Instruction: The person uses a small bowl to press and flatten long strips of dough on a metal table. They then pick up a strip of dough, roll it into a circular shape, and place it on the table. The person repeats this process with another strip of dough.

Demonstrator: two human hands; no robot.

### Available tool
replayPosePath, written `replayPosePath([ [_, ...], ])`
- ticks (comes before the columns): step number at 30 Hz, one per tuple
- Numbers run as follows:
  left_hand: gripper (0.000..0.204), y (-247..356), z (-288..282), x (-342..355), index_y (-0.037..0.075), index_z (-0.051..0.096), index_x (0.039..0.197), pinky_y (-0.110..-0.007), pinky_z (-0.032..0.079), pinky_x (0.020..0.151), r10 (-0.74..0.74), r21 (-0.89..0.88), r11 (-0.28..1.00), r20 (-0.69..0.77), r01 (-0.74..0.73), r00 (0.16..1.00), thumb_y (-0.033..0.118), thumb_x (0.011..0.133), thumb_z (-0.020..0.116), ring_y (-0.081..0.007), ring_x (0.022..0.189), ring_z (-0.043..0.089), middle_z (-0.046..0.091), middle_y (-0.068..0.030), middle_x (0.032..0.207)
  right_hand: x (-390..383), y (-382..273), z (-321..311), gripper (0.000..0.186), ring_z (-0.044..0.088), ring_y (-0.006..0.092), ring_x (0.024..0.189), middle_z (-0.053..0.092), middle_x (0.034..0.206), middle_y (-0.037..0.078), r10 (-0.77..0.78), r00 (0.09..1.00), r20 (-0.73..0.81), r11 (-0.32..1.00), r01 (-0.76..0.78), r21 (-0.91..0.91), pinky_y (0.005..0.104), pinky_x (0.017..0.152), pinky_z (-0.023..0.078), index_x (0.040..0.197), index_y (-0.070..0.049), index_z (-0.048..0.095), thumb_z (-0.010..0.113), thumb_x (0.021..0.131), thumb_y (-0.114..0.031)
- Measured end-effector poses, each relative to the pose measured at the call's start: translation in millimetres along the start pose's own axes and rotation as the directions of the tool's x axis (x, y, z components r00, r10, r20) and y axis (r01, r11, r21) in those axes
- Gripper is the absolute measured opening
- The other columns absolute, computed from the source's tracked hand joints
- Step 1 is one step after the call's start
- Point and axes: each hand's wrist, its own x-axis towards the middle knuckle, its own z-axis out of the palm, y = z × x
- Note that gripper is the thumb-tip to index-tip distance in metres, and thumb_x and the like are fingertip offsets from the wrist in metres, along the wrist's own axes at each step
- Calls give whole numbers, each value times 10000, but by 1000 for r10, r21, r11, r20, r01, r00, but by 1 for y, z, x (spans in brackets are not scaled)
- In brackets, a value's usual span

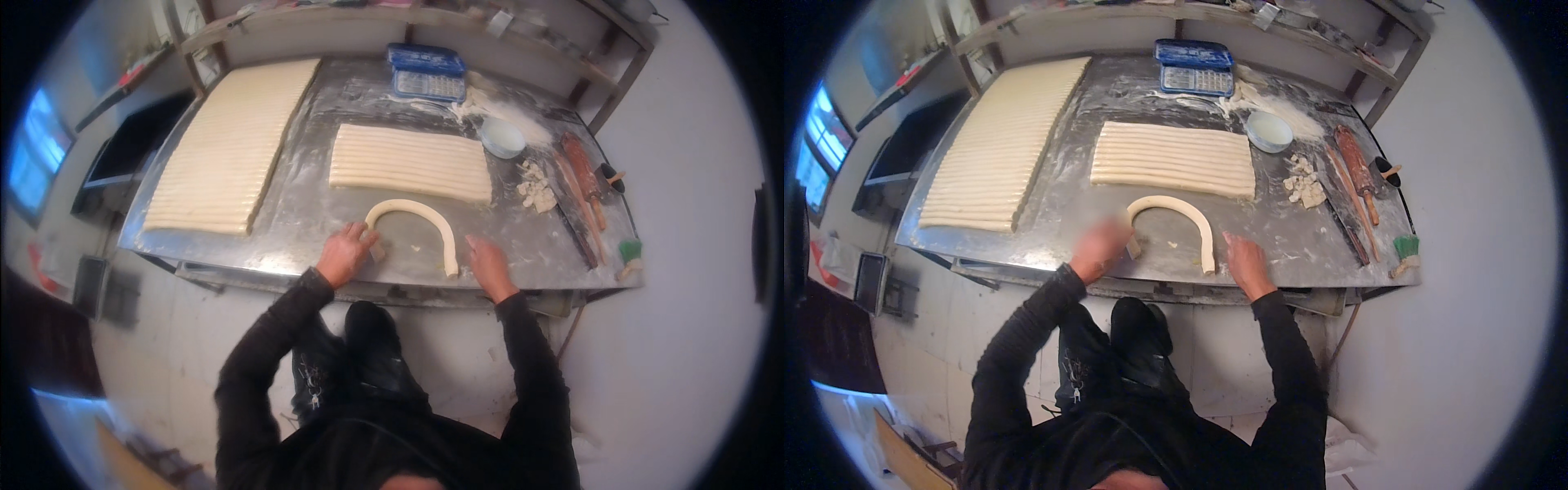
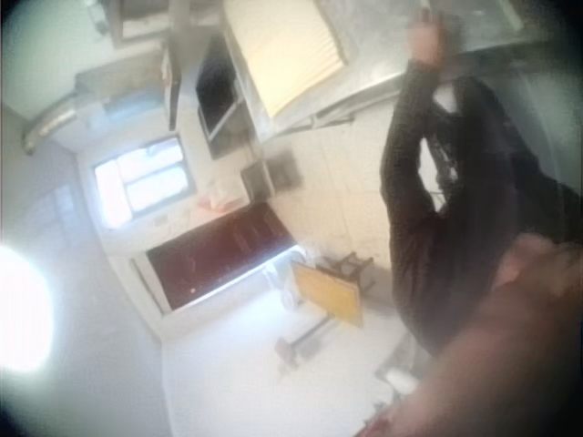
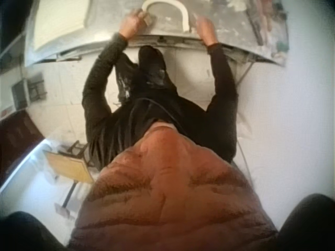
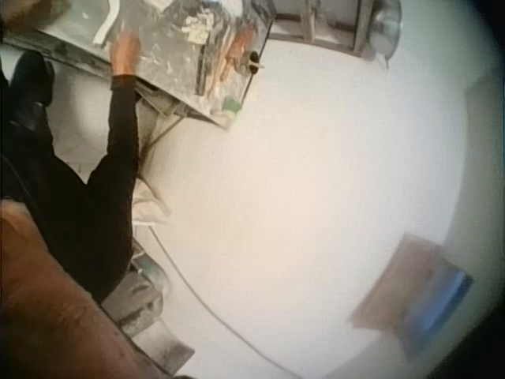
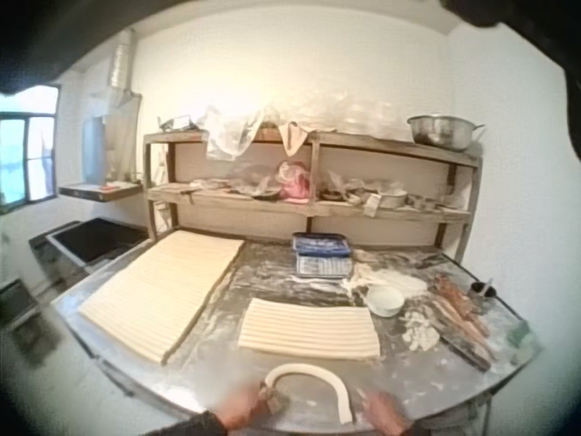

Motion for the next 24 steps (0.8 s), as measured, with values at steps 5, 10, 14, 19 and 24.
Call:
replayPosePath([
  [5,227,-7,16,15,118,692,1013,-415,483,867,164,-4,986,135,-164,977,197,806,644,-270,1033,593,630,-61,1033,-11,-24,-7,344,584,366,1199,579,1351,153,-354,927,128,899,375,-228,480,938,504,1243,-97,653,590,907,-132],
  [10,177,9,50,13,112,672,933,-403,464,857,220,62,974,-39,-218,975,204,782,656,-246,975,580,598,-51,941,11,-52,-11,283,485,312,1338,590,1349,118,-478,856,197,848,508,-150,462,1056,403,1147,-93,699,635,891,-198],
  [14,181,33,56,13,108,671,934,-401,448,871,125,-15,992,-122,-128,985,198,777,664,-247,987,574,589,-55,931,24,-66,6,242,507,298,1323,650,1263,101,-384,911,150,921,390,-8,459,1063,383,1044,-98,744,677,870,-252],
  [19,174,41,55,11,103,664,939,-410,433,895,55,-58,996,-152,-65,987,184,785,649,-256,989,568,579,-61,925,28,-74,34,226,565,267,1264,691,1191,98,-405,914,9,913,404,63,457,1067,380,1003,-71,758,685,872,-241],
  [24,159,45,61,11,93,661,928,-432,426,916,58,-35,997,-207,-67,977,165,793,619,-269,989,567,579,-68,923,27,-79,56,238,604,259,1211,694,1173,119,-473,881,-33,881,473,3,476,1081,376,1037,-15,723,647,905,-198],
])
